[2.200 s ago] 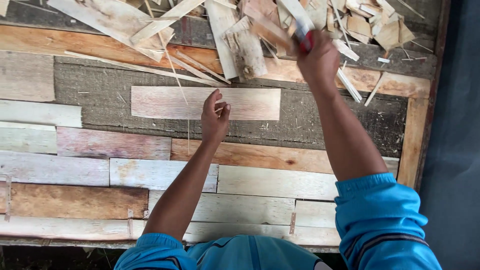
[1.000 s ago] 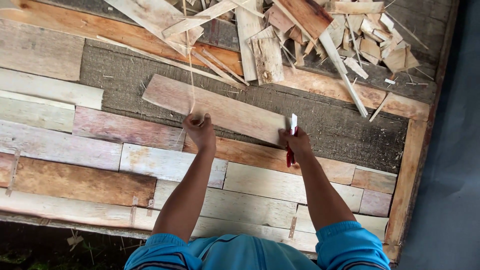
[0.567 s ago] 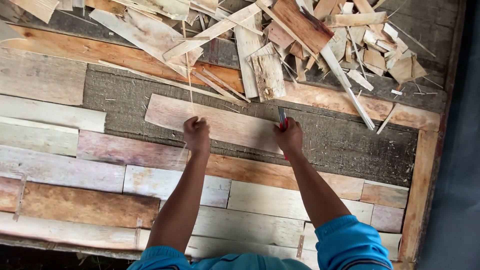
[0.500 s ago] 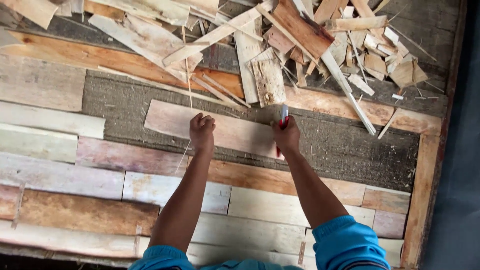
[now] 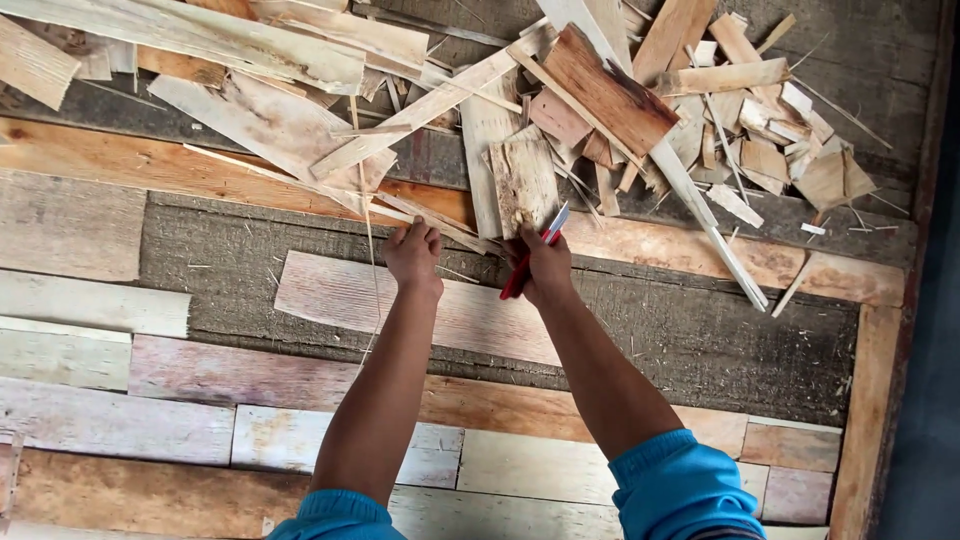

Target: Cutting thin wood strips with a utility knife and arranging them on a wooden base to create a pattern.

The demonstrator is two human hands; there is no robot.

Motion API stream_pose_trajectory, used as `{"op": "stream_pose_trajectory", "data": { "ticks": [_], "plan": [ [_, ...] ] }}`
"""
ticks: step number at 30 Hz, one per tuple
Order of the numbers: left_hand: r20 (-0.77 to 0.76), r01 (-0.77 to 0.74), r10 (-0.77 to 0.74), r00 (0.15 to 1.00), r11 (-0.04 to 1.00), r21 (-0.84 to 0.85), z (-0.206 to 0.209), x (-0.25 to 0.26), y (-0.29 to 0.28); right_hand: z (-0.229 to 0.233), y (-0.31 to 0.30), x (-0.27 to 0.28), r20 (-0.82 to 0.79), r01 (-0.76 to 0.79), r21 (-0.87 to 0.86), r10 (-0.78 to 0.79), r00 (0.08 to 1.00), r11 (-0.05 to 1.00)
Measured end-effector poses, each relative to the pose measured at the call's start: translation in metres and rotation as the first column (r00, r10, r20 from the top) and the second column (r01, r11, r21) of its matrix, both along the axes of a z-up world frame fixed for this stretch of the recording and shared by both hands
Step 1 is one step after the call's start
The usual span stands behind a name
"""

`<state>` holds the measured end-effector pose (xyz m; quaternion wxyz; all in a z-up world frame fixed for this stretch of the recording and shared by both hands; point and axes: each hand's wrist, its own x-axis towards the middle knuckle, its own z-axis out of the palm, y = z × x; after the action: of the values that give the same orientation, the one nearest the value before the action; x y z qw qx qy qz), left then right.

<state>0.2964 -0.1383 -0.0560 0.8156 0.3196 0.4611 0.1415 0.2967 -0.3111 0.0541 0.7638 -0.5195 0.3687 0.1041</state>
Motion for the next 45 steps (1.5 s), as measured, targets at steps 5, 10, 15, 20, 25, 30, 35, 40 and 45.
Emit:
{"op": "stream_pose_trajectory", "data": {
  "ticks": [5,10,15,20,25,30,35,40,45],
  "plan": [
    [-0.146,0.052,-0.034,0.989,0.991,0.124,0.023,0.003,-0.002,0.025,0.012,0.030,0.070,0.052,0.022,-0.053,0.996,0.998],
    [-0.149,0.103,-0.091,0.985,0.992,0.078,0.071,0.012,-0.005,0.049,-0.009,0.089,0.183,0.093,0.041,-0.099,0.978,0.995],
    [-0.004,0.185,-0.185,0.983,0.982,-0.033,0.051,0.015,-0.004,0.074,-0.023,0.088,0.269,0.003,-0.141,0.035,0.962,0.990],
    [0.001,0.152,-0.152,0.988,0.988,-0.034,0.032,0.010,-0.007,-0.025,-0.032,0.032,0.242,-0.109,-0.815,0.504,0.829,0.570],
    [0.039,0.036,-0.037,0.999,0.999,0.012,0.002,0.018,0.007,-0.007,-0.007,0.023,-0.217,-0.299,-0.951,0.863,0.456,-0.082],
    [-0.001,0.077,-0.077,0.997,0.997,-0.019,0.046,0.013,0.014,-0.017,0.009,0.025,-0.322,-0.284,-0.933,0.859,0.397,-0.219],
    [-0.019,0.069,-0.070,0.997,0.997,-0.037,0.029,0.013,0.017,-0.021,0.011,0.034,-0.334,-0.181,-0.941,0.870,0.362,-0.286],
    [-0.004,0.065,-0.066,0.998,0.996,-0.061,0.036,0.013,0.018,-0.035,0.010,0.037,-0.250,-0.122,-0.968,0.880,0.403,-0.219],
    [-0.013,0.058,-0.059,0.998,0.996,-0.066,0.034,0.012,0.018,-0.042,0.013,0.038,-0.291,-0.124,-0.957,0.877,0.382,-0.264]
  ]
}}
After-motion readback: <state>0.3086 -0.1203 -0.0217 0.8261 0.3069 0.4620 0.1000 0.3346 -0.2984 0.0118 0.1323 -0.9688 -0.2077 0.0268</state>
